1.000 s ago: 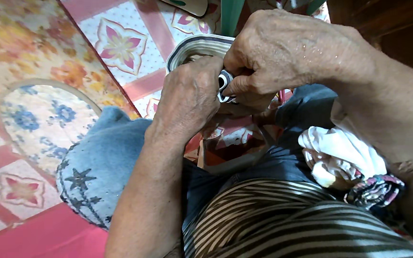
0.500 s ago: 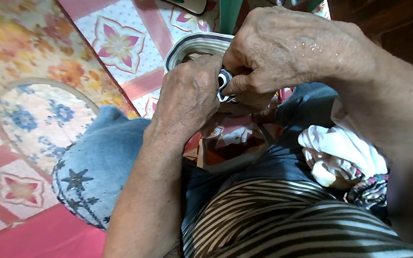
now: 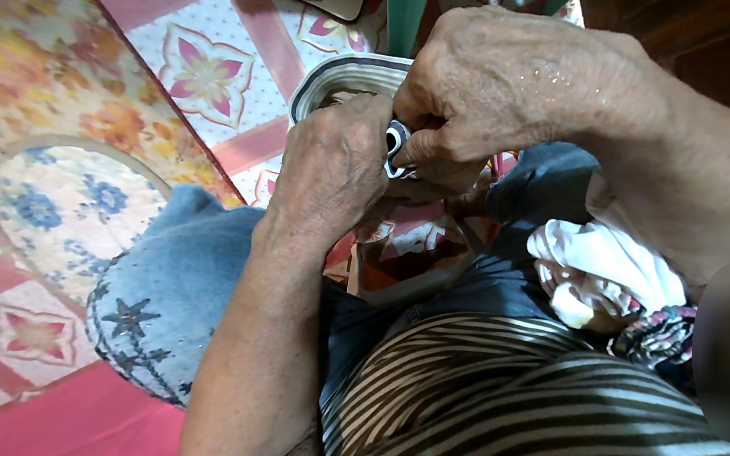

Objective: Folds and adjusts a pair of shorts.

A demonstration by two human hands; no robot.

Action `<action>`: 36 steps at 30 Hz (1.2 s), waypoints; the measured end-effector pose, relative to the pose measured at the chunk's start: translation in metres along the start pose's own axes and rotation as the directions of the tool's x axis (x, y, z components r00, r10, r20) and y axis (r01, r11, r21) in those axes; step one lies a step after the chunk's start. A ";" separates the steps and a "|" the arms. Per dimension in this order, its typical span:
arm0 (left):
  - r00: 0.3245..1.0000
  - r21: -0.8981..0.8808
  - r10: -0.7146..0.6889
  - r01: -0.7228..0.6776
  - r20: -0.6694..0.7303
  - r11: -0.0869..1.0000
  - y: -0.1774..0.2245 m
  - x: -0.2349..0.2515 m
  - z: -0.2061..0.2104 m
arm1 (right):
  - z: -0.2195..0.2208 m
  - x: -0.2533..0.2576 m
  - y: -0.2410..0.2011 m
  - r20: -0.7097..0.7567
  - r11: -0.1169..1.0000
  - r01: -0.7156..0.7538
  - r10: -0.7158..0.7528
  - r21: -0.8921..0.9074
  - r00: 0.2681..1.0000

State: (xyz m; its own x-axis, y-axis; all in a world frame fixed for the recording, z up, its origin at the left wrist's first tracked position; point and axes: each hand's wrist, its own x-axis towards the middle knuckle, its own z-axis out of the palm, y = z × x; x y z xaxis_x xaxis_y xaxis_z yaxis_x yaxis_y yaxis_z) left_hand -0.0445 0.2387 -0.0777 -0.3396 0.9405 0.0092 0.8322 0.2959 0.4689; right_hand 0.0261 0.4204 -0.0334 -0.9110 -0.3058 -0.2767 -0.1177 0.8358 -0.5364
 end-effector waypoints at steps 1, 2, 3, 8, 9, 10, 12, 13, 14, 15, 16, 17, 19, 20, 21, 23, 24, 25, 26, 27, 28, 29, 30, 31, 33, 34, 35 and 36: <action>1.000 0.000 -0.001 0.001 0.003 1.000 0.000 0.000 0.000 | 0.000 0.000 0.000 -0.004 1.000 0.005 -0.005 0.003 1.000; 1.000 -0.001 -0.003 0.003 0.004 1.000 0.000 0.000 0.000 | 0.000 0.000 0.001 -0.003 1.000 0.007 -0.007 0.000 1.000; 1.000 0.000 -0.005 0.005 0.004 1.000 0.001 0.000 -0.001 | 0.000 0.000 0.000 0.002 1.000 0.009 -0.009 -0.001 1.000; 1.000 0.002 -0.002 0.002 0.005 1.000 0.001 0.000 0.000 | -0.001 0.000 0.000 0.015 1.000 -0.003 0.003 -0.004 1.000; 1.000 0.003 -0.003 0.003 0.007 1.000 0.001 0.000 0.000 | -0.001 0.000 0.000 0.019 1.000 -0.006 0.006 -0.004 1.000; 1.000 0.005 -0.005 0.005 0.011 1.000 0.001 0.000 0.000 | -0.001 0.000 0.000 0.021 1.000 -0.008 0.008 -0.005 1.000; 1.000 0.011 -0.006 0.006 0.013 1.000 0.002 0.000 0.000 | -0.001 0.000 -0.001 0.023 1.000 -0.010 0.010 -0.010 1.000; 1.000 0.012 -0.006 0.005 0.014 1.000 0.002 0.000 0.000 | -0.001 0.000 -0.001 0.026 1.000 -0.012 0.012 -0.013 1.000; 1.000 0.011 -0.007 0.006 0.019 1.000 0.002 0.001 -0.001 | -0.001 0.001 -0.002 0.031 1.000 -0.015 0.016 -0.016 0.999; 1.000 0.011 -0.010 0.010 0.026 1.000 0.002 0.001 -0.001 | -0.001 0.001 -0.002 0.034 1.000 -0.015 0.015 -0.018 0.999; 0.999 0.012 -0.013 0.013 0.029 1.000 0.002 0.001 -0.001 | -0.001 0.001 -0.001 0.031 1.000 -0.011 0.011 -0.021 0.999; 0.999 0.012 -0.014 0.013 0.030 1.000 0.003 0.001 -0.001 | -0.001 0.001 -0.001 0.026 1.000 -0.007 0.007 -0.021 1.000; 1.000 0.015 -0.007 0.006 0.018 1.000 0.002 0.001 0.000 | 0.000 0.000 0.000 0.019 1.000 0.003 -0.003 -0.016 1.000; 1.000 0.012 -0.001 0.000 0.016 1.000 0.001 0.001 0.001 | 0.000 0.000 0.000 0.016 1.000 0.001 -0.001 -0.014 1.000; 1.000 0.010 0.002 -0.002 0.016 1.000 0.001 0.001 0.001 | -0.001 0.000 0.000 0.023 1.000 -0.009 0.009 -0.010 1.000; 1.000 0.008 0.002 -0.002 0.013 1.000 0.001 0.001 0.002 | -0.001 0.000 -0.001 0.029 1.000 -0.022 0.022 -0.012 0.999; 1.000 0.009 -0.001 0.001 0.012 1.000 0.001 0.001 0.002 | -0.001 0.000 -0.002 0.037 1.000 -0.024 0.025 -0.013 0.999; 1.000 0.011 -0.006 0.006 0.012 1.000 0.002 0.001 0.002 | -0.002 0.001 -0.002 0.044 1.000 -0.024 0.025 -0.009 0.999; 1.000 0.013 -0.012 0.012 0.018 1.000 0.002 0.001 0.002 | -0.001 0.001 -0.002 0.043 1.000 -0.022 0.022 -0.006 0.999; 1.000 0.015 -0.015 0.015 0.020 1.000 0.002 0.001 0.002 | -0.001 0.001 -0.002 0.039 1.000 -0.024 0.024 -0.002 0.999; 1.000 0.016 -0.019 0.019 0.025 1.000 0.003 0.001 0.001 | -0.001 0.001 -0.002 0.042 0.999 -0.039 0.039 0.005 0.998; 0.999 0.013 -0.022 0.021 0.028 1.000 0.003 0.001 0.001 | -0.001 0.001 -0.003 0.046 0.998 -0.056 0.056 0.009 0.997; 0.999 0.010 -0.025 0.025 0.031 1.000 0.004 0.002 0.001 | -0.001 0.001 -0.004 0.051 0.998 -0.067 0.067 0.005 0.996; 0.999 0.011 -0.028 0.027 0.034 1.000 0.004 0.002 0.001 | -0.001 0.001 -0.004 0.054 0.997 -0.071 0.071 0.003 0.996; 0.999 0.008 -0.027 0.027 0.039 1.000 0.005 0.001 0.000 | -0.001 0.001 -0.004 0.060 0.997 -0.075 0.075 -0.002 0.995; 0.999 0.008 -0.028 0.027 0.044 1.000 0.005 0.001 0.000 | 0.000 0.001 -0.004 0.060 0.997 -0.073 0.073 -0.003 0.996; 0.999 0.012 -0.026 0.025 0.046 1.000 0.005 0.001 0.000 | 0.001 0.001 -0.003 0.052 0.998 -0.066 0.066 -0.008 0.996; 0.999 0.016 -0.025 0.024 0.045 1.000 0.005 0.001 0.001 | 0.002 0.001 -0.002 0.042 0.998 -0.058 0.058 -0.010 0.997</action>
State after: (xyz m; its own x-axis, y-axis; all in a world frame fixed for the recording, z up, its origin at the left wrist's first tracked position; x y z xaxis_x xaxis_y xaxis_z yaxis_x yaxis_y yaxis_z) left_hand -0.0409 0.2413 -0.0760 -0.3398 0.9395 -0.0423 0.8308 0.3209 0.4548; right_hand 0.0262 0.4175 -0.0341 -0.8989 -0.2753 -0.3408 -0.0686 0.8567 -0.5113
